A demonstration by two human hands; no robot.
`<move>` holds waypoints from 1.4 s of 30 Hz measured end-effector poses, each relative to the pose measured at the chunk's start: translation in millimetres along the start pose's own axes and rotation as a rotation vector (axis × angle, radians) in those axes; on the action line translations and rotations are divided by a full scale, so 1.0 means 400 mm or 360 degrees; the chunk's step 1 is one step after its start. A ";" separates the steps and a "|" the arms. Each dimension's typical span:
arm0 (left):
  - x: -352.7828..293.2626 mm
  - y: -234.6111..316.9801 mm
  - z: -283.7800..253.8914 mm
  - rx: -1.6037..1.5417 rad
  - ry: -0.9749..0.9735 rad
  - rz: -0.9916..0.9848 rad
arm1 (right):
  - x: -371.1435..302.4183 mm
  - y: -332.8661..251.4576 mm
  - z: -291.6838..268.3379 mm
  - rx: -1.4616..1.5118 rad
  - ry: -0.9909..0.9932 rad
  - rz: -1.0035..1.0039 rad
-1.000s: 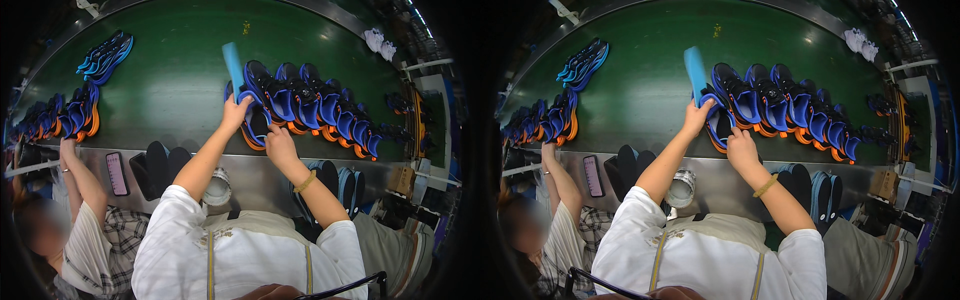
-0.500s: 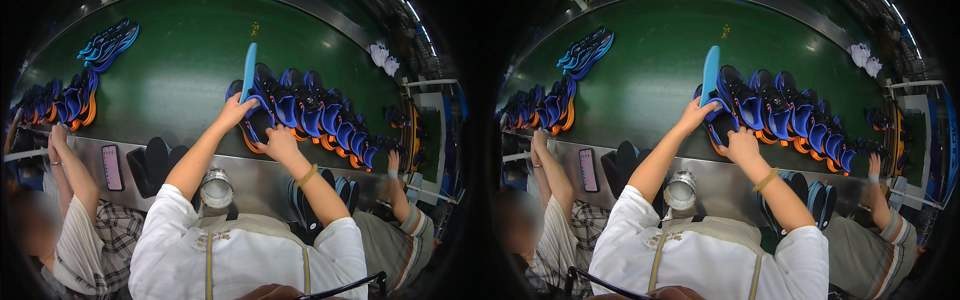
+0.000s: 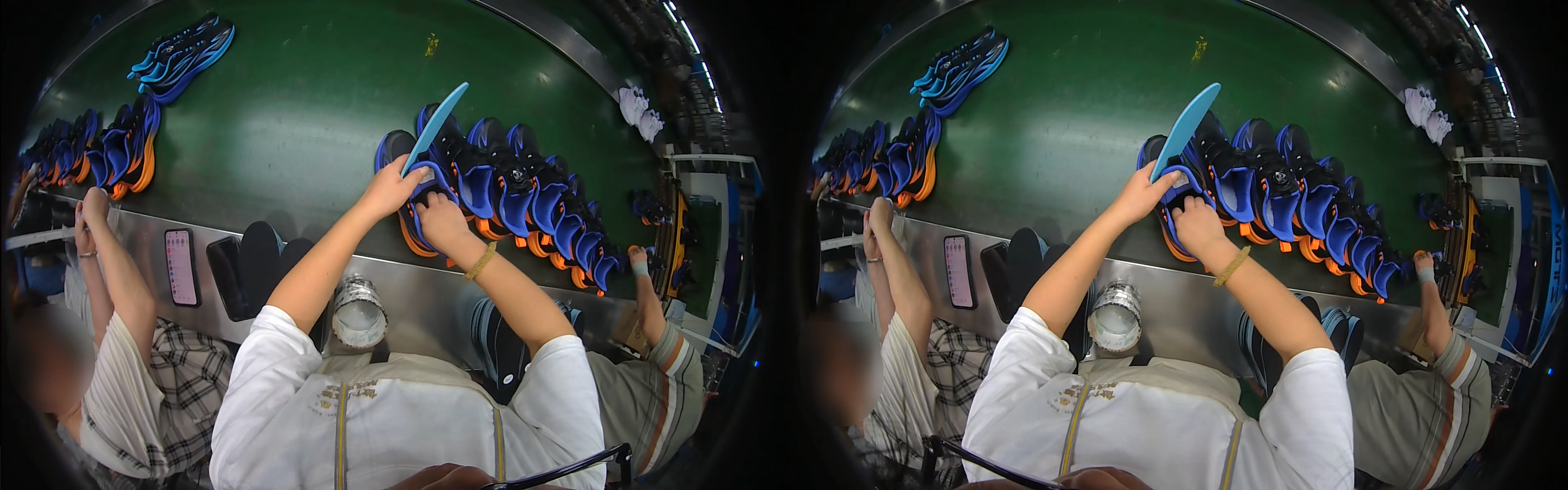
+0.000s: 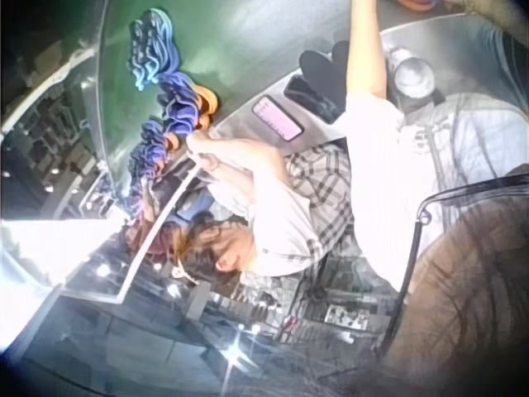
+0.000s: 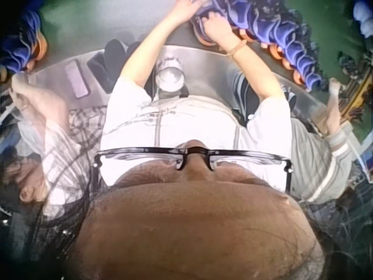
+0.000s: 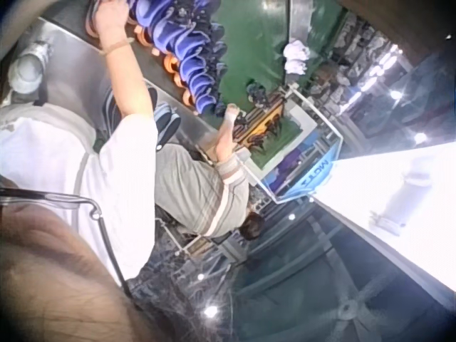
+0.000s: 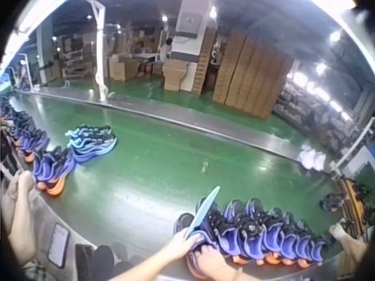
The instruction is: The person takes blue insoles from a stack and inserts them into black and blue athletic shoes arranged on a conveyor belt.
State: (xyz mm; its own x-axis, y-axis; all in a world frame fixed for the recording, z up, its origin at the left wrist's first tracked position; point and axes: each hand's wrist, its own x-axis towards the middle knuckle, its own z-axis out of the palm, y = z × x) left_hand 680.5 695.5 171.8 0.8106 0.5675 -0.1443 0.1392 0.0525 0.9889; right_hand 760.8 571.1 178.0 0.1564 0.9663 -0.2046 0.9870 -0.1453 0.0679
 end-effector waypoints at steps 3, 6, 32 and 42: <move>-0.007 0.004 0.002 -0.0027 -0.0052 -0.0012 | -0.001 0.017 -0.006 -0.0156 -0.0387 -0.0148; -0.002 -0.009 -0.001 -0.0109 -0.0077 -0.0004 | 0.009 0.016 -0.009 -0.0305 -0.0630 -0.0278; -0.111 0.056 0.009 -0.0100 -0.0045 0.0190 | -0.309 -0.079 0.044 0.1343 0.0811 0.0296; -0.059 0.157 -0.195 0.0908 0.1286 0.0446 | -0.193 -0.181 -0.131 0.1810 0.0857 0.0122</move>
State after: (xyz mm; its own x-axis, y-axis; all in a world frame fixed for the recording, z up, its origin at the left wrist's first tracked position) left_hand 625.7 749.7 240.2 0.2599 0.8939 0.3652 0.4246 -0.4454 0.7882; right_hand 675.4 518.1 240.0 0.4444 0.8723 0.2038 0.4908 -0.0468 -0.8700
